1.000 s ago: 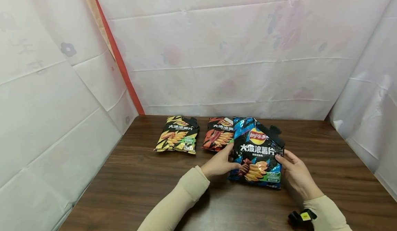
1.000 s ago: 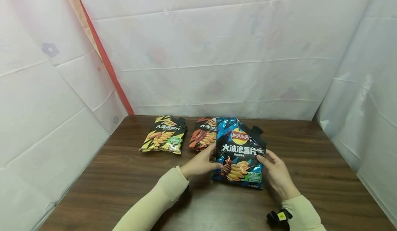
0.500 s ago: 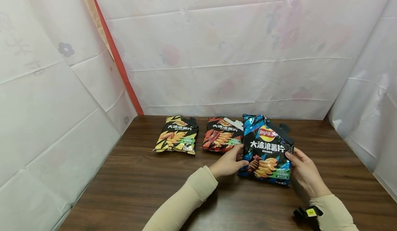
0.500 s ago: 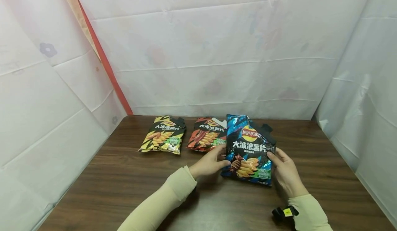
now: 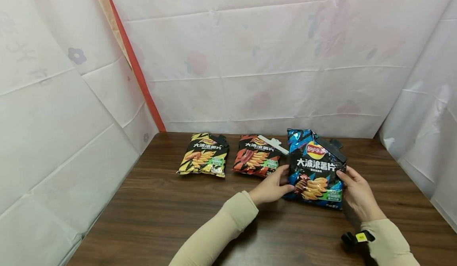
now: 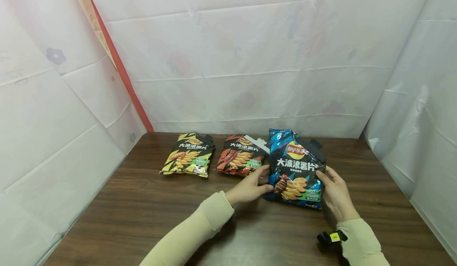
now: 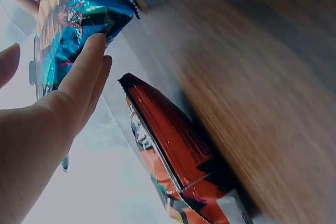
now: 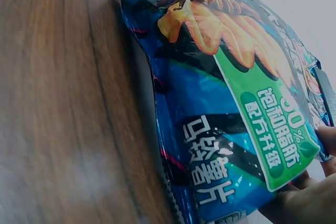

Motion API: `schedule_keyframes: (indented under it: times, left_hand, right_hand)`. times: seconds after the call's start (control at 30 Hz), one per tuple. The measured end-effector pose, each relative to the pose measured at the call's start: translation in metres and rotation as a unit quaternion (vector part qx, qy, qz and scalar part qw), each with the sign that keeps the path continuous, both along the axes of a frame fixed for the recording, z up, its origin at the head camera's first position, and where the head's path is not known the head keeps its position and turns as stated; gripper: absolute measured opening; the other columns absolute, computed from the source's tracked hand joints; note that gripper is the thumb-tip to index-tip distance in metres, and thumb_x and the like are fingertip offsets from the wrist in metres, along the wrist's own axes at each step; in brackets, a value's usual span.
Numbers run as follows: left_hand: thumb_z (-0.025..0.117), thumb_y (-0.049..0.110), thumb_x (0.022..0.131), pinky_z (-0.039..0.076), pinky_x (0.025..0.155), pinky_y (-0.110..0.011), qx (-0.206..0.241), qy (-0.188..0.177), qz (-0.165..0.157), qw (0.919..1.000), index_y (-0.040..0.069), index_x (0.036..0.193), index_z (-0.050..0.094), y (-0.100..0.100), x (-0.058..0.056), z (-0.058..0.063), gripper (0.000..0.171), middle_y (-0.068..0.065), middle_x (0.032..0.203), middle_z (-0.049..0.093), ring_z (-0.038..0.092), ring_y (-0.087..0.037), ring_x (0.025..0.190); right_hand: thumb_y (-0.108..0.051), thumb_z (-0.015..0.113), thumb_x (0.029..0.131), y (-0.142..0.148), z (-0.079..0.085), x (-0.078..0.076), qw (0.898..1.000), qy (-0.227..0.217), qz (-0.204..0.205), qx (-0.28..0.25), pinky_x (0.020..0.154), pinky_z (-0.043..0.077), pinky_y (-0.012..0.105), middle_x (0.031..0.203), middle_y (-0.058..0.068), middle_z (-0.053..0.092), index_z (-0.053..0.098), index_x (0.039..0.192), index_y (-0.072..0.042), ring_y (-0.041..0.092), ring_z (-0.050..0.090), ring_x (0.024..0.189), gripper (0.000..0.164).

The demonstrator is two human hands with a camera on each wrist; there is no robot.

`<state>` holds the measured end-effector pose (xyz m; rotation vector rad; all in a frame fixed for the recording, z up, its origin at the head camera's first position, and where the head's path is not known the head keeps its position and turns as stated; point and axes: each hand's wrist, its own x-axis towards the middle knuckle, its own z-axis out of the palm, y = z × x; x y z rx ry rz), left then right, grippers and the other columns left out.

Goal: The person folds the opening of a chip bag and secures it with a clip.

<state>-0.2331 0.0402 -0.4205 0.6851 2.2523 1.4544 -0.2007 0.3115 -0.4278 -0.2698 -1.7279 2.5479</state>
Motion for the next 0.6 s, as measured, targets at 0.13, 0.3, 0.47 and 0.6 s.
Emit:
schedule_keyframes:
  times: [0.13,0.3,0.47,0.6]
  left_hand:
    - [0.061,0.018,0.098,0.047,0.103,-0.030,0.002,-0.001,-0.005,1.0000,0.010,0.155,0.025,0.005,0.000,0.000,0.068,-0.010,0.151,0.043,0.052,-0.024,0.132]
    - [0.061,0.018,0.098,0.046,0.104,-0.030,-0.002,-0.014,-0.017,0.9998,0.010,0.155,0.026,0.010,0.000,-0.001,0.068,-0.011,0.153,0.041,0.049,-0.026,0.135]
    - [0.062,0.023,0.098,0.045,0.106,-0.031,-0.024,-0.027,-0.022,0.9991,0.011,0.156,0.024,0.015,0.000,-0.002,0.070,-0.011,0.153,0.041,0.047,-0.024,0.137]
    - [0.063,0.023,0.097,0.046,0.105,-0.030,-0.030,-0.036,-0.026,0.9986,0.010,0.156,0.025,0.018,-0.001,-0.003,0.070,-0.012,0.151,0.045,0.049,-0.023,0.135]
  right_hand:
    - [-0.015,0.063,0.095,0.004,-0.001,-0.004,1.000,0.001,-0.015,0.010,0.073,0.051,0.016,0.093,-0.019,0.064,0.068,0.098,-0.028,-0.004,0.059,0.087,0.014]
    - [-0.015,0.063,0.095,0.009,-0.002,-0.011,0.999,0.000,-0.037,0.022,0.073,0.050,0.013,0.095,-0.021,0.063,0.066,0.099,-0.026,-0.006,0.058,0.089,0.012]
    - [-0.015,0.063,0.096,0.014,-0.002,-0.019,0.997,-0.017,-0.059,0.035,0.071,0.050,0.014,0.092,-0.020,0.062,0.065,0.099,-0.025,-0.005,0.058,0.086,0.010]
    - [-0.017,0.063,0.095,0.016,-0.003,-0.026,0.995,-0.039,-0.076,0.044,0.070,0.050,0.014,0.093,-0.019,0.059,0.064,0.101,-0.025,-0.004,0.057,0.085,0.010]
